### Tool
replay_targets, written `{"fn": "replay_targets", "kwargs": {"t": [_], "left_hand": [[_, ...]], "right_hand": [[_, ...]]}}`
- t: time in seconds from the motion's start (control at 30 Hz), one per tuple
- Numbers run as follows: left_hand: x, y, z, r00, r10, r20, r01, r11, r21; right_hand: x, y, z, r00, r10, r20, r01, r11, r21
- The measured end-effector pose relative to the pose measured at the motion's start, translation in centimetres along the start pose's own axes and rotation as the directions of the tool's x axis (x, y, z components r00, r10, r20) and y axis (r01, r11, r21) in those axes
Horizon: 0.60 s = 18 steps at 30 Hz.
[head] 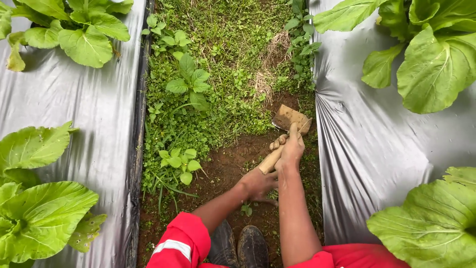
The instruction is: Weeding a garden bed by hand and using a small hand hoe to clear soil between vegetable rows.
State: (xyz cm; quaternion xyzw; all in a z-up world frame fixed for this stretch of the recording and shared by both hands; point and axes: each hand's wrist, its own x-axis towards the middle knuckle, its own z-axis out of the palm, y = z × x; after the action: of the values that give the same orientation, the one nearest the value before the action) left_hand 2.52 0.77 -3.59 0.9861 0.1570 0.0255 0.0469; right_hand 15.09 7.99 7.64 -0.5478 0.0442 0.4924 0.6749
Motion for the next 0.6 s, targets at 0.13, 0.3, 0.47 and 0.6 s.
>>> {"fn": "replay_targets", "kwargs": {"t": [0.13, 0.3, 0.47, 0.6], "left_hand": [[-1.0, 0.1, -2.0, 1.000, 0.002, -0.017, -0.002, 1.000, 0.006], [-2.9, -0.8, -5.8, 0.996, 0.057, -0.072, -0.073, 0.967, -0.245], [-6.5, -4.8, -2.0, 0.983, -0.154, -0.100, 0.124, 0.959, -0.254], [-7.2, -5.6, -7.0, 0.905, -0.379, -0.192, 0.334, 0.914, -0.229]], "right_hand": [[1.1, 0.9, -0.6, 1.000, 0.001, 0.014, -0.001, 1.000, 0.016], [1.6, 1.6, -0.6, 1.000, 0.003, 0.028, -0.005, 0.999, 0.050], [1.7, 1.8, -0.8, 0.999, -0.011, 0.044, 0.009, 0.999, 0.050], [1.6, 1.8, -0.4, 1.000, -0.002, 0.008, 0.001, 0.999, 0.046]]}}
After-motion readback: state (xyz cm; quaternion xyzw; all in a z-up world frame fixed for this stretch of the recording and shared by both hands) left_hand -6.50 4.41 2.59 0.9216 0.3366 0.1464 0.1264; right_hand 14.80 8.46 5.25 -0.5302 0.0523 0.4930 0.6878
